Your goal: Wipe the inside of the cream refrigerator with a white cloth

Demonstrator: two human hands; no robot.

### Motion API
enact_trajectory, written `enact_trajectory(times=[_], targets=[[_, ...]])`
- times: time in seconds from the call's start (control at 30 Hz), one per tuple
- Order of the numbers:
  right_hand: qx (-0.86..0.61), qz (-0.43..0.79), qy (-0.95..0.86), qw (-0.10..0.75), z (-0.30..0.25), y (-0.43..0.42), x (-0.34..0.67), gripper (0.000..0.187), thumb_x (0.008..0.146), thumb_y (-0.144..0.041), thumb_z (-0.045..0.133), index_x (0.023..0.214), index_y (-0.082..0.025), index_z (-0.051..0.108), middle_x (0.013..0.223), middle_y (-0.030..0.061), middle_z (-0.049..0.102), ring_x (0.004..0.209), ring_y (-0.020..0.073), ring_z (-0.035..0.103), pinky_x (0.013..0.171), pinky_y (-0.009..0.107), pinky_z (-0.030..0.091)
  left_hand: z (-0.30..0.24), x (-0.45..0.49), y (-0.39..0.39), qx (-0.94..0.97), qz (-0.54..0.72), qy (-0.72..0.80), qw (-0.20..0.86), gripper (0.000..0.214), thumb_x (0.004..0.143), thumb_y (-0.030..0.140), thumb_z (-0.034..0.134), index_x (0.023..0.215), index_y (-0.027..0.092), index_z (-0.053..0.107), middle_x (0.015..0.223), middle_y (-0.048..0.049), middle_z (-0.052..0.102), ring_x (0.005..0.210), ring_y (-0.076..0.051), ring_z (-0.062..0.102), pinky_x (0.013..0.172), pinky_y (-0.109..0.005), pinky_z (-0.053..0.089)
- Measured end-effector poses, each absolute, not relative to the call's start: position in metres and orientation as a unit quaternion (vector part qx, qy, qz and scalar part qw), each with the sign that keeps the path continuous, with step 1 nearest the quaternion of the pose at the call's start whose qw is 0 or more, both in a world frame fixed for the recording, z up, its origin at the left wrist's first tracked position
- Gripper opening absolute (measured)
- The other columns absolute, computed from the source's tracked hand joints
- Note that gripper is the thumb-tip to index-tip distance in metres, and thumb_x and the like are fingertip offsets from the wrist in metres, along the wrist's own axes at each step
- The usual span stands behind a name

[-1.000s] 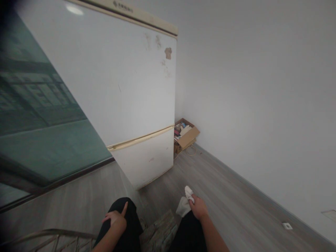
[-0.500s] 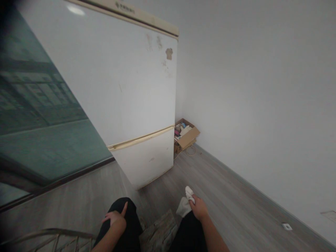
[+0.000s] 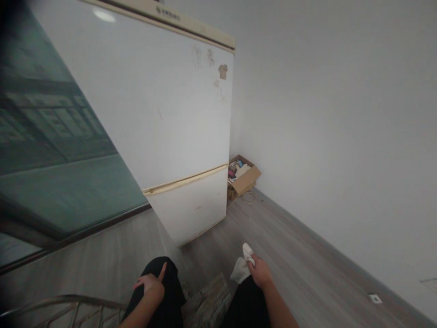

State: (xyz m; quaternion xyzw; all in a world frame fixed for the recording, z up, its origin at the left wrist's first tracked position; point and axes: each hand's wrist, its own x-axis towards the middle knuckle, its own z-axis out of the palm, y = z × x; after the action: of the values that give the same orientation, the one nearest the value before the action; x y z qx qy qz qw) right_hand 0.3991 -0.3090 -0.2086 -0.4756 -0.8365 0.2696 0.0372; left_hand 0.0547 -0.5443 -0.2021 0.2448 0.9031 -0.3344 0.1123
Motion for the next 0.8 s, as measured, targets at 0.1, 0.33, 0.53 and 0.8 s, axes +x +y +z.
enact_trajectory(times=[0.1, 0.33, 0.53, 0.8], targets=[[-0.473, 0.27, -0.839, 0.031, -0.2085, -0.3088, 0.3994, 0.041, 0.096, -0.041, 0.037, 0.117, -0.019, 0.065, 0.109, 0.0109, 0.071, 0.104, 0.0254, 0.066, 0.085, 0.031, 0.043, -0.2037, 0.0544, -0.5454, 0.251, -0.327, 0.905, 0.108, 0.121, 0.059, 0.034, 0.075, 0.154, 0.024, 0.001, 0.131, -0.0294, 0.061, 0.124, -0.054, 0.051, 0.083, -0.073, 0.042], [-0.471, 0.261, -0.842, 0.037, -0.2065, -0.3097, 0.3999, 0.038, 0.096, -0.041, 0.038, 0.114, -0.02, 0.065, 0.106, 0.0089, 0.072, 0.101, 0.0226, 0.067, 0.083, 0.029, 0.042, -0.2037, 0.0541, -0.5453, 0.252, -0.325, 0.905, 0.108, 0.124, 0.054, 0.035, 0.079, 0.155, 0.023, 0.008, 0.13, -0.0315, 0.061, 0.123, -0.058, 0.05, 0.078, -0.074, 0.043], [-0.47, 0.274, -0.838, 0.033, -0.207, -0.3086, 0.4001, 0.042, 0.096, -0.042, 0.036, 0.116, -0.019, 0.065, 0.106, 0.0113, 0.072, 0.101, 0.026, 0.066, 0.083, 0.032, 0.042, -0.2036, 0.055, -0.5456, 0.256, -0.332, 0.901, 0.11, 0.117, 0.058, 0.034, 0.075, 0.153, 0.022, 0.007, 0.131, -0.0324, 0.059, 0.125, -0.059, 0.048, 0.078, -0.077, 0.042], [-0.473, 0.273, -0.837, 0.044, -0.2099, -0.3081, 0.4, 0.039, 0.095, -0.04, 0.038, 0.116, -0.021, 0.065, 0.106, 0.0091, 0.072, 0.101, 0.0239, 0.067, 0.084, 0.031, 0.043, -0.2031, 0.056, -0.546, 0.256, -0.354, 0.893, 0.108, 0.108, 0.064, 0.025, 0.07, 0.152, 0.025, 0.007, 0.133, -0.0305, 0.059, 0.125, -0.054, 0.05, 0.085, -0.076, 0.039]])
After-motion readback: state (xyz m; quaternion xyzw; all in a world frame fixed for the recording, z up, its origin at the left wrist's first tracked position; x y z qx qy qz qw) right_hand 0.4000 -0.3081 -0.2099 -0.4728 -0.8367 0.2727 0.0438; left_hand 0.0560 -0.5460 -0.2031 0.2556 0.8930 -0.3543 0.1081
